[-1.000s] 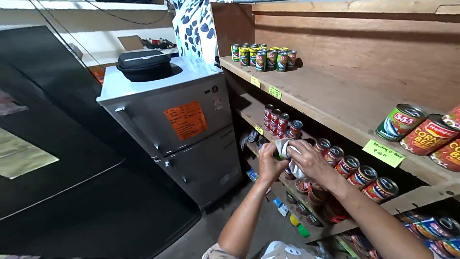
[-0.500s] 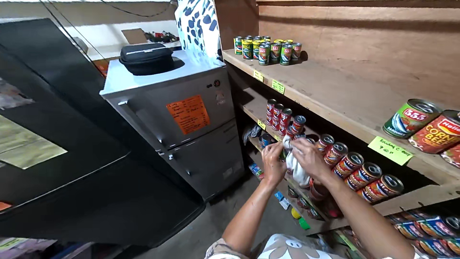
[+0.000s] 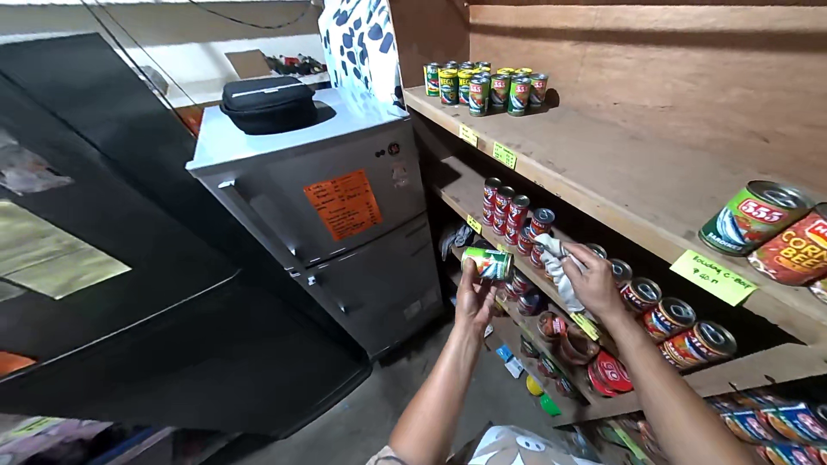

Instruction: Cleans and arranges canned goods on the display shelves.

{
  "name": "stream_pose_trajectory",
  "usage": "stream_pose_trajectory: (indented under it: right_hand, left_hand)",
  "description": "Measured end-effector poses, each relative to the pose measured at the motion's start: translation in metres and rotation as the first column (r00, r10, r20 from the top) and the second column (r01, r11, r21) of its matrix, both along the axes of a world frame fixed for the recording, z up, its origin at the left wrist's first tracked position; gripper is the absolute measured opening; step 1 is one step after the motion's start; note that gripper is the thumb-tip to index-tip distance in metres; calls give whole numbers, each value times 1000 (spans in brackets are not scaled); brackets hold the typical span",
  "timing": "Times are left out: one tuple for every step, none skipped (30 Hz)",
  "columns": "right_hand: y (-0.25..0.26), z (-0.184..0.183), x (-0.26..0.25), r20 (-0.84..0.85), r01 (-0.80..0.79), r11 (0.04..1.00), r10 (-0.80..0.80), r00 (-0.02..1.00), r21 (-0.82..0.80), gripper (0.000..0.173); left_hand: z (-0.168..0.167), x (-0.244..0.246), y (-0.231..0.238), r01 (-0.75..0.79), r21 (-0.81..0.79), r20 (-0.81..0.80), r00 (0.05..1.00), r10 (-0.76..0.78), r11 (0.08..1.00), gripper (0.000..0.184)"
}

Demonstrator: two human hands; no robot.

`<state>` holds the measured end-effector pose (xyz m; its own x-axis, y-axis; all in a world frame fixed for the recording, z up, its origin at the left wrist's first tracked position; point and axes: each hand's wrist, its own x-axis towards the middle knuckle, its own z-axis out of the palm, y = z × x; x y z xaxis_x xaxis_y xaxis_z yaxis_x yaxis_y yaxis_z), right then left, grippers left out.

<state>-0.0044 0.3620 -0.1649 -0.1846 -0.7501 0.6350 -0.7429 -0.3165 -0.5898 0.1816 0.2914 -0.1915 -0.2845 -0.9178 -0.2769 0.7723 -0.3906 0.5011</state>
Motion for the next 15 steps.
stream_pose_trajectory:
  right_hand:
    - [0,4,13,4,-18,1000,18,1000,-20,34]
    - [-1,2,29,-16,-57,998,57,998,-20,35]
    - [-4,-8,47,-70,-87,995,84,994,-39,37]
    - [-8,-22,61,-161,-95,989,77,984,-112,36]
    - [-10,-35,68,-234,-120,971,70,970,-208,31]
    - [-12,-45,68,-298,-171,943,82,951,-285,26]
    - [-11,-50,62,-357,-231,919,109,928,-320,23]
    - [-9,-52,54,-393,-271,906,131,910,-326,21]
    - [-5,-51,45,-397,-270,909,132,908,-316,20]
    - [-2,-50,34,-378,-226,925,100,921,-306,20]
    - [0,-48,25,-339,-162,944,57,939,-289,20]
    - [3,-42,18,-293,-102,955,17,956,-277,21]
    - [6,-36,16,-268,-79,959,3,963,-274,22]
    - [8,-30,19,-279,-103,955,23,960,-278,22]
    - [8,-25,26,-320,-166,948,73,945,-272,22]
  left_hand:
    - [2,-3,3,8,8,-10,1000,-8,1000,37]
    - [2,-8,7,23,16,-35,999,-22,1000,37]
    - [5,-14,11,39,28,-70,997,-37,999,37]
    - [8,-18,14,60,36,-149,987,-54,998,41]
    - [8,-19,15,79,36,-221,973,-69,996,46]
    - [8,-20,16,85,44,-261,963,-71,995,51]
    - [8,-20,17,81,71,-256,965,-60,994,54]
    - [7,-19,18,78,113,-241,969,-49,990,55]
    - [6,-18,20,62,161,-219,975,-26,985,53]
    - [8,-16,21,35,200,-199,980,6,979,50]
    - [10,-13,20,1,219,-191,981,42,976,49]
    - [12,-11,18,-32,228,-192,978,78,973,50]
    - [14,-9,16,-54,225,-202,974,101,973,50]
    - [14,-9,15,-56,218,-215,971,104,974,49]
    - [12,-10,16,-36,205,-223,971,82,978,47]
